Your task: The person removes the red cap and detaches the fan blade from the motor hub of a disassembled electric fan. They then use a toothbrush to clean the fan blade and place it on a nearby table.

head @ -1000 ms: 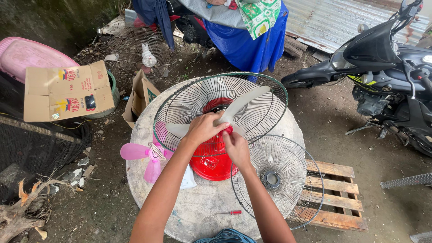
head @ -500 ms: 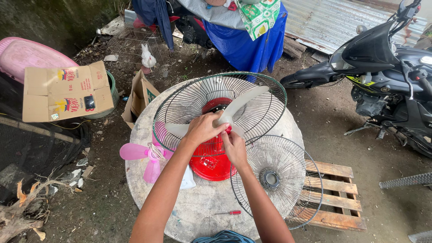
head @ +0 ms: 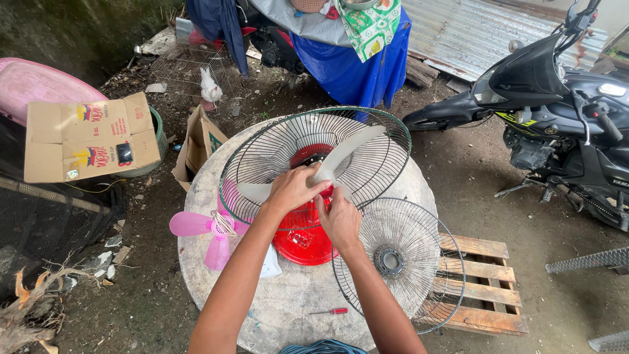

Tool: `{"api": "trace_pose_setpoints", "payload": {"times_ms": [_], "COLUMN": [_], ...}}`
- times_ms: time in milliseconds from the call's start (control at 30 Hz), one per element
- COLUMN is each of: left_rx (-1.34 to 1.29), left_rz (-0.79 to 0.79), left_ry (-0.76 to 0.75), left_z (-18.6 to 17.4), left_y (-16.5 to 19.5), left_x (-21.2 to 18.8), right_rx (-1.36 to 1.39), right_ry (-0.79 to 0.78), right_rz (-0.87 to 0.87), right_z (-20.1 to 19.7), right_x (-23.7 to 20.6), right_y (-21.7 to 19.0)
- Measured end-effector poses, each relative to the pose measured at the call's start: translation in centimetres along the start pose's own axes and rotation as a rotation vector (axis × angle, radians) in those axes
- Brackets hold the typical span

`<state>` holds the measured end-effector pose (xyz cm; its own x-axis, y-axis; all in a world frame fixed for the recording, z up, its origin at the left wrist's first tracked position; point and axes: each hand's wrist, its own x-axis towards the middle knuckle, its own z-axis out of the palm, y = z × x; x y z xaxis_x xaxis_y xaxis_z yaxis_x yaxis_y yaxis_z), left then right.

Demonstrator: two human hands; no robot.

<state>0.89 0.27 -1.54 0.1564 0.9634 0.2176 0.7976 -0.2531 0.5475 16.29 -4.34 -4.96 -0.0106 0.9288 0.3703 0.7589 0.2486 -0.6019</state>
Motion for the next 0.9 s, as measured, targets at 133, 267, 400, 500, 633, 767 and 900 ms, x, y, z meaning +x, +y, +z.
{"api": "trace_pose_setpoints", "payload": {"times_ms": [133, 267, 400, 500, 633, 767, 900], "left_rx": [0.0, -0.005, -0.027, -0.043, -0.033, -0.013, -0.025], "left_rz": [-0.029, -0.063, -0.076, -0.045, -0.038, -0.032, -0.061], "left_ry": [-0.038, -0.061, -0.054, -0.023, -0.038, -0.053, -0.084], "left_z": [-0.4, -0.5, -0.1, 0.3, 0.5, 0.2, 0.0], "left_y": [0.3, 0.4, 0.2, 0.0, -0.2, -0.3, -0.3], "left_x": [0.0, 0.0, 0.0, 0.0, 0.0, -0.1, -0.1], "right_rx": [0.077, 0.005, -0.101, -0.077, -0.059, -0.007, -0.02], "right_ry": [-0.041, -0.057, -0.067, -0.029, -0.019, -0.03, -0.036], "right_rz": [0.055, 0.009, -0.012, -0.058, -0.062, -0.016, 0.03], "right_z": [0.6, 0.3, -0.4, -0.7, -0.2, 0.3, 0.4], "right_x": [0.2, 0.3, 0.3, 0.2, 0.1, 0.2, 0.2], "right_y": [0.8, 0.8, 0.2, 0.1, 0.7, 0.9, 0.6]}}
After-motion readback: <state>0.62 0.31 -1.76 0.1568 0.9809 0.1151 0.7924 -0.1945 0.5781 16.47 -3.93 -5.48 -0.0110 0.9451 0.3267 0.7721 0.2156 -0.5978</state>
